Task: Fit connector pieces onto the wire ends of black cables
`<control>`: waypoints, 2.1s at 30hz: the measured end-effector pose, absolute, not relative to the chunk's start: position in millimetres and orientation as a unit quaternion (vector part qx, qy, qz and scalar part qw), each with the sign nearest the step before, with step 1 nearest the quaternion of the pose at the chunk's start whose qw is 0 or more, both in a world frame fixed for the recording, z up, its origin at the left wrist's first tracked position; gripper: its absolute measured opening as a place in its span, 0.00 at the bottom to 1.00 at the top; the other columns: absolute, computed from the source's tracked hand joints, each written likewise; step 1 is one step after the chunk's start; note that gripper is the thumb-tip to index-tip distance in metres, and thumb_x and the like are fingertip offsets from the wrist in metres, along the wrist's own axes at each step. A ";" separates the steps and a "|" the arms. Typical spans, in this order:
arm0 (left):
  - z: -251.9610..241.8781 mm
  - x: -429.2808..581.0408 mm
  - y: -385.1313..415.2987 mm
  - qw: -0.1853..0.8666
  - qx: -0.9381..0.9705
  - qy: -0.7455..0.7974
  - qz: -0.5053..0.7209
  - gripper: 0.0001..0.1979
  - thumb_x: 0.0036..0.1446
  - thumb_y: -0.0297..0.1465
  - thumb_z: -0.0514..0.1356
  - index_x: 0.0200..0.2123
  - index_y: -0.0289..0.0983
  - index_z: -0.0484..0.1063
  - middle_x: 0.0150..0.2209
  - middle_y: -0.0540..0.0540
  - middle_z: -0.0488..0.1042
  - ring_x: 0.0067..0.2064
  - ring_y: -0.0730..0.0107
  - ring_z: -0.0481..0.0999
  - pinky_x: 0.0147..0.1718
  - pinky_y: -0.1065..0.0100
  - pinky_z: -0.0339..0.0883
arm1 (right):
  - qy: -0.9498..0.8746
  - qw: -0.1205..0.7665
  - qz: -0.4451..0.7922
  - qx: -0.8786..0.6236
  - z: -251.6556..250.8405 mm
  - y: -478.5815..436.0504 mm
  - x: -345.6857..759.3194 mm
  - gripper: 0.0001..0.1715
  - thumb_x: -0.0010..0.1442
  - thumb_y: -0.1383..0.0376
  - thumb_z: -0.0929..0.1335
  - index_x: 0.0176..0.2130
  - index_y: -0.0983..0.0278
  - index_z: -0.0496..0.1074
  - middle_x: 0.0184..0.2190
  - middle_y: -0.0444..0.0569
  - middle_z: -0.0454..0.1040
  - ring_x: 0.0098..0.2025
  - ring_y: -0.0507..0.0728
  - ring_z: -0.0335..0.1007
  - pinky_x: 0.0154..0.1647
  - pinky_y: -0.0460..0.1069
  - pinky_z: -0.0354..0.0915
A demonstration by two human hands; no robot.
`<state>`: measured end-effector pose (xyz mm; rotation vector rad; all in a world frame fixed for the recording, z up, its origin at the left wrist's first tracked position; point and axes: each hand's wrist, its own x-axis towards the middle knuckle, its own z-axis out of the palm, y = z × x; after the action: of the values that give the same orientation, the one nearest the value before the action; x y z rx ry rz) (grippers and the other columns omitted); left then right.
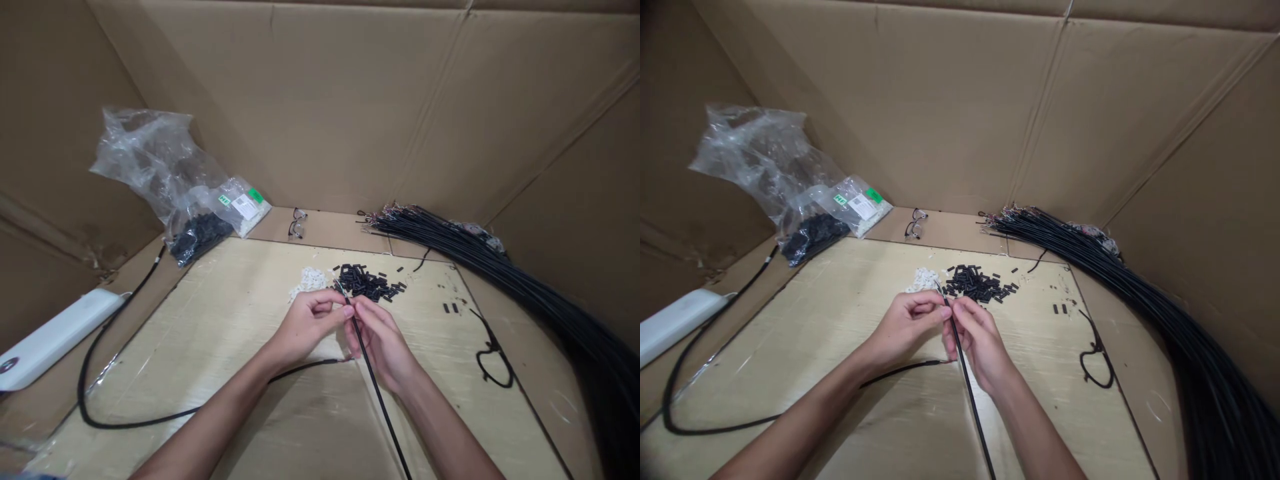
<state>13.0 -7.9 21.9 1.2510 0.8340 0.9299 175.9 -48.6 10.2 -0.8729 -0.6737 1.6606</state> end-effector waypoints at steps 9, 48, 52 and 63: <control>23.7 11.4 -2.2 0.611 0.495 0.422 0.451 0.24 0.55 0.51 0.78 0.35 0.34 0.85 0.31 0.45 0.81 0.33 0.69 0.73 0.35 0.68 0.63 | -0.324 0.535 0.674 -0.392 10.9 -49.4 173.2 0.29 0.56 0.45 0.84 0.39 0.62 0.77 0.22 0.38 0.74 0.14 0.44 0.54 0.15 0.41 0.50; 34.0 13.1 -7.9 0.630 0.455 0.403 0.484 0.20 0.45 0.46 0.84 0.31 0.36 0.88 0.28 0.46 0.80 0.28 0.75 0.68 0.28 0.70 0.61 | -0.376 0.577 0.631 -0.358 25.7 -58.5 179.3 0.15 0.58 0.62 0.83 0.43 0.61 0.81 0.36 0.42 0.79 0.19 0.47 0.69 0.18 0.44 0.63; 32.2 12.9 -6.8 0.626 0.462 0.418 0.469 0.22 0.46 0.48 0.83 0.32 0.36 0.87 0.23 0.51 0.71 0.26 0.76 0.61 0.27 0.70 0.54 | -0.374 0.588 0.614 -0.370 23.5 -56.5 176.6 0.16 0.59 0.60 0.83 0.44 0.60 0.82 0.36 0.42 0.79 0.18 0.46 0.68 0.18 0.44 0.63; 29.2 16.2 -9.1 0.613 0.499 0.407 0.459 0.16 0.47 0.43 0.81 0.32 0.38 0.87 0.21 0.58 0.49 0.26 0.75 0.49 0.29 0.67 0.44 | -0.365 0.589 0.616 -0.375 23.2 -58.4 180.3 0.16 0.63 0.55 0.81 0.43 0.60 0.79 0.32 0.42 0.77 0.20 0.48 0.66 0.18 0.44 0.62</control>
<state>16.2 -9.1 29.2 1.1501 0.9380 1.0580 180.3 -58.4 23.2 -0.8745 -0.8501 1.4343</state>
